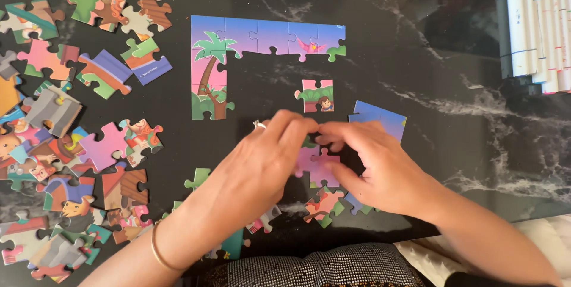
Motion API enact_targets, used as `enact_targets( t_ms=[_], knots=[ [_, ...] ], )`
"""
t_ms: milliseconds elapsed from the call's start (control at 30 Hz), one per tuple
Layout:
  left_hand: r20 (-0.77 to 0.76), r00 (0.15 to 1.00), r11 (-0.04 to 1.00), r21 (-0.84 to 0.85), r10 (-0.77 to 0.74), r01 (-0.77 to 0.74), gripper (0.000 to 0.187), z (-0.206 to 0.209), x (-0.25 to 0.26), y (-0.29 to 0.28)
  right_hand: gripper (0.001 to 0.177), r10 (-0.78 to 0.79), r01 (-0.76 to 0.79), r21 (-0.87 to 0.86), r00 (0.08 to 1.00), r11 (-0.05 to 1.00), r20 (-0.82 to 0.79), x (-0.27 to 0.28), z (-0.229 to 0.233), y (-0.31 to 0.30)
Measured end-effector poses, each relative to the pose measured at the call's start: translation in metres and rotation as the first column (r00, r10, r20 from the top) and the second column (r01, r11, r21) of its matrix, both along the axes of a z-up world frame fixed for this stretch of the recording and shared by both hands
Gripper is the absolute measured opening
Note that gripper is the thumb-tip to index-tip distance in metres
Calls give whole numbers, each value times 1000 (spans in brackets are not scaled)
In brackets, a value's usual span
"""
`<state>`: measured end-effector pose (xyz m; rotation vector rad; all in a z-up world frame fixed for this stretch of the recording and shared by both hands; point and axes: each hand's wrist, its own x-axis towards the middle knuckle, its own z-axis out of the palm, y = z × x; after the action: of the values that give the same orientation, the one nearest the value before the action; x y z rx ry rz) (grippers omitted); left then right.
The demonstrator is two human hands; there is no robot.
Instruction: Assembling a colorful jigsaw puzzle on a table.
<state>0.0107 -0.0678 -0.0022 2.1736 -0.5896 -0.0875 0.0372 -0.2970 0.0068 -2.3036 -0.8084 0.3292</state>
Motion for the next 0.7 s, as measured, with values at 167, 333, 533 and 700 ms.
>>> enact_targets(
  t_ms=[167,333,533,700],
  knots=[
    [-2,999,984,-169,49,-49,58,-3,7,-5,51,-99,122,59,950,991,-296,15,0,3],
    [-23,987,953,-255,162,-162,60,-7,17,-11,35,-93,142,139,946,980,-311,65,1,-8],
    [347,938,963,255,-6,-88,75,-17,23,-17,30,-222,307,174,896,936,-384,107,-12,-11],
    [172,982,957,290,-80,27,70,-18,13,-12,42,-185,207,52,944,977,-275,100,-8,6]
  ],
)
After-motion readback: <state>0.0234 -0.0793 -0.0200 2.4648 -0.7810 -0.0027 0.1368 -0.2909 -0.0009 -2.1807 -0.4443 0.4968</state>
